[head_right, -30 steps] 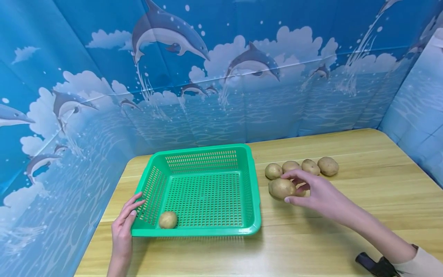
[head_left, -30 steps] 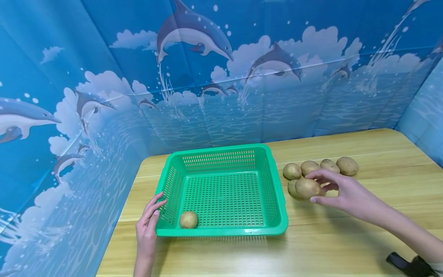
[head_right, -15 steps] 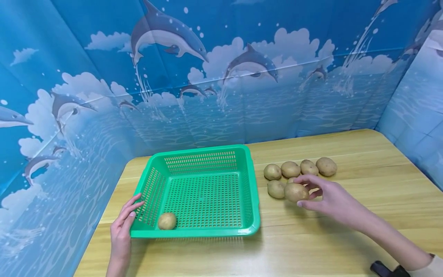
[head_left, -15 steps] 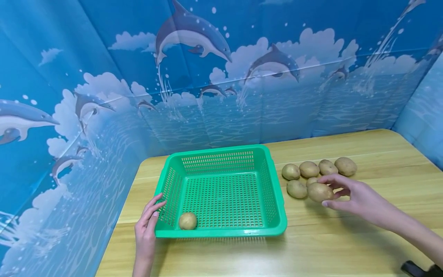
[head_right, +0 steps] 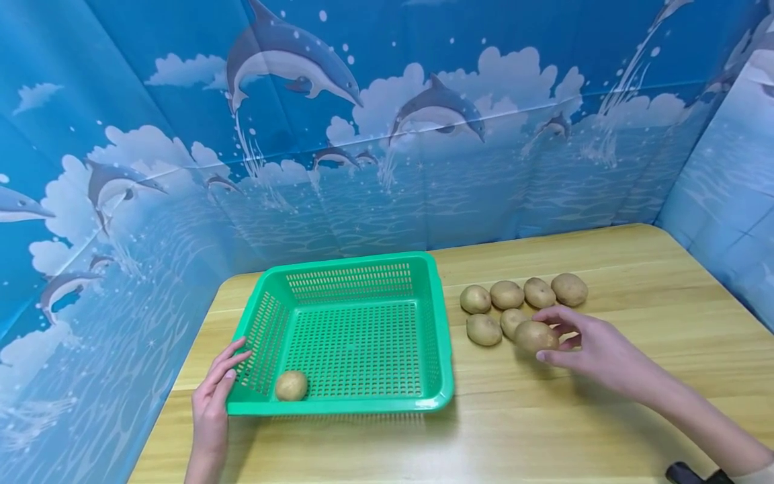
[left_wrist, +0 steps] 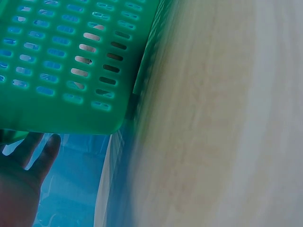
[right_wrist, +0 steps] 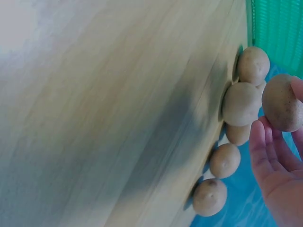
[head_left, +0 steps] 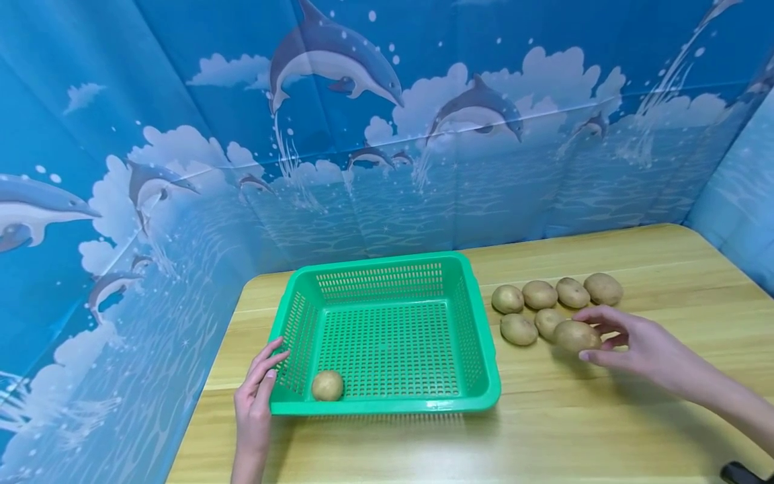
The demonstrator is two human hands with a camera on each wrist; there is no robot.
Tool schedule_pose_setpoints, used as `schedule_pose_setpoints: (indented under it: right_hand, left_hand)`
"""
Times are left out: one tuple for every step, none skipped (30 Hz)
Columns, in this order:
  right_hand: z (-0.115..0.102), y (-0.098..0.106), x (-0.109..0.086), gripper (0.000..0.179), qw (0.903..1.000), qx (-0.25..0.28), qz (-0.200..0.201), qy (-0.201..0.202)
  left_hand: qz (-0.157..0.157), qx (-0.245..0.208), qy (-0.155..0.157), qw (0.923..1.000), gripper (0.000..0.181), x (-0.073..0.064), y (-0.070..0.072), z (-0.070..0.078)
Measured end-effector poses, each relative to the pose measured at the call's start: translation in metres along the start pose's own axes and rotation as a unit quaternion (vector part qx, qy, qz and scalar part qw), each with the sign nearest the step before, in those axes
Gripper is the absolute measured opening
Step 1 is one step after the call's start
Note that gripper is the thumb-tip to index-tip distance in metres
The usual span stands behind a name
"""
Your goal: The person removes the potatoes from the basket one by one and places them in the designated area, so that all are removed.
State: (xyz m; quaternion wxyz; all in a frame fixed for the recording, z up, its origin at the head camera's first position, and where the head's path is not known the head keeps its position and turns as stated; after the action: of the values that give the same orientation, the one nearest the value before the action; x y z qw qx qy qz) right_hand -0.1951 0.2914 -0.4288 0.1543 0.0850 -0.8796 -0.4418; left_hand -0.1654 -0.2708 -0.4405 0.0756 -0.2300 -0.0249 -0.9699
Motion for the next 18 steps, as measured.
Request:
schedule_pose_setpoints:
  right_hand:
    - [0.002, 0.0, -0.001, 0.049, 1.0, 0.001, 0.001, -0.001]
    - [0.004, 0.001, -0.001, 0.049, 1.0, 0.002, 0.0, -0.003]
    - [0.007, 0.001, -0.001, 0.049, 1.0, 0.002, 0.0, -0.004]
    - [0.009, 0.001, -0.002, 0.049, 1.0, 0.002, 0.0, -0.005]
    - [0.011, 0.001, -0.002, 0.05, 1.0, 0.0, 0.0, -0.006]
    - [0.013, 0.002, -0.002, 0.05, 1.0, -0.001, 0.0, -0.007]
    - [0.015, 0.002, -0.002, 0.051, 1.0, -0.002, 0.0, -0.009]
    - [0.017, 0.003, -0.002, 0.051, 0.9999, -0.002, -0.001, -0.01]
    - [0.018, 0.003, -0.001, 0.051, 0.9999, -0.002, -0.002, -0.01]
    - [0.02, 0.003, -0.001, 0.051, 0.9999, -0.002, -0.003, -0.012]
    - [0.022, 0.004, -0.001, 0.051, 0.9999, -0.002, -0.003, -0.014]
    - [0.024, 0.004, -0.001, 0.051, 0.9998, -0.002, -0.005, -0.017]
    - [0.026, 0.005, 0.0, 0.052, 0.9998, -0.004, -0.006, -0.021]
    - [0.028, 0.006, 0.0, 0.052, 0.9996, -0.006, -0.008, -0.025]
    - [0.03, 0.006, 0.001, 0.052, 0.9995, -0.009, -0.009, -0.03]
    - [0.033, 0.007, 0.001, 0.052, 0.9993, -0.012, -0.01, -0.035]
    - [0.035, 0.007, 0.002, 0.053, 0.999, -0.014, -0.013, -0.04]
    - [0.038, 0.007, 0.002, 0.054, 0.9988, -0.015, -0.018, -0.043]
  left_hand:
    - [0.0, 0.001, 0.0, 1.0, 0.031, 0.0, 0.0, 0.0]
    - [0.0, 0.003, -0.002, 1.0, 0.031, 0.0, 0.0, 0.0]
    - [0.001, 0.003, -0.002, 1.0, 0.031, -0.001, -0.001, 0.0]
    - [0.001, 0.003, -0.003, 1.0, 0.031, -0.001, -0.001, 0.0]
    - [0.001, 0.003, -0.002, 1.0, 0.031, -0.001, -0.001, 0.0]
    - [0.001, 0.003, -0.002, 1.0, 0.031, -0.001, -0.001, 0.0]
    - [0.002, 0.002, -0.002, 1.0, 0.031, -0.001, -0.001, 0.0]
    - [0.002, 0.001, -0.002, 1.0, 0.031, 0.0, -0.001, 0.0]
    - [0.002, 0.0, -0.002, 1.0, 0.031, 0.0, -0.001, 0.0]
    - [0.003, 0.0, -0.002, 1.0, 0.031, 0.0, -0.001, 0.0]
    - [0.003, -0.001, -0.002, 1.0, 0.031, 0.0, -0.001, 0.0]
    - [0.003, -0.001, -0.002, 1.0, 0.031, 0.0, -0.001, 0.0]
    - [0.003, -0.002, -0.002, 1.0, 0.03, 0.0, -0.001, 0.0]
    - [0.003, -0.002, -0.003, 1.0, 0.03, 0.0, -0.001, 0.0]
    - [0.003, -0.002, -0.003, 1.0, 0.03, 0.0, -0.001, 0.0]
    - [0.003, -0.002, -0.003, 1.0, 0.03, 0.0, -0.001, 0.0]
    - [0.003, -0.002, -0.003, 1.0, 0.03, 0.0, -0.001, 0.0]
    - [0.003, -0.001, -0.004, 1.0, 0.03, 0.0, -0.001, 0.0]
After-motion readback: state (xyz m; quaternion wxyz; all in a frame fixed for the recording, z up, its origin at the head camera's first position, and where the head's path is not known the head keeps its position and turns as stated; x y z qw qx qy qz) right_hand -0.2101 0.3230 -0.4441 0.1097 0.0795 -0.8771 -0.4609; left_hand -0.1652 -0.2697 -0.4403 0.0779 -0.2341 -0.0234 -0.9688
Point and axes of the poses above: each hand's wrist, its own x-axis towards the middle knuckle, its own y-axis out of the back of the hand, z = x × y, the point moved 5 cm from there along x, towards the middle knuckle, and after that the axes turned 10 degrees about -x, right-handed, at the moved point
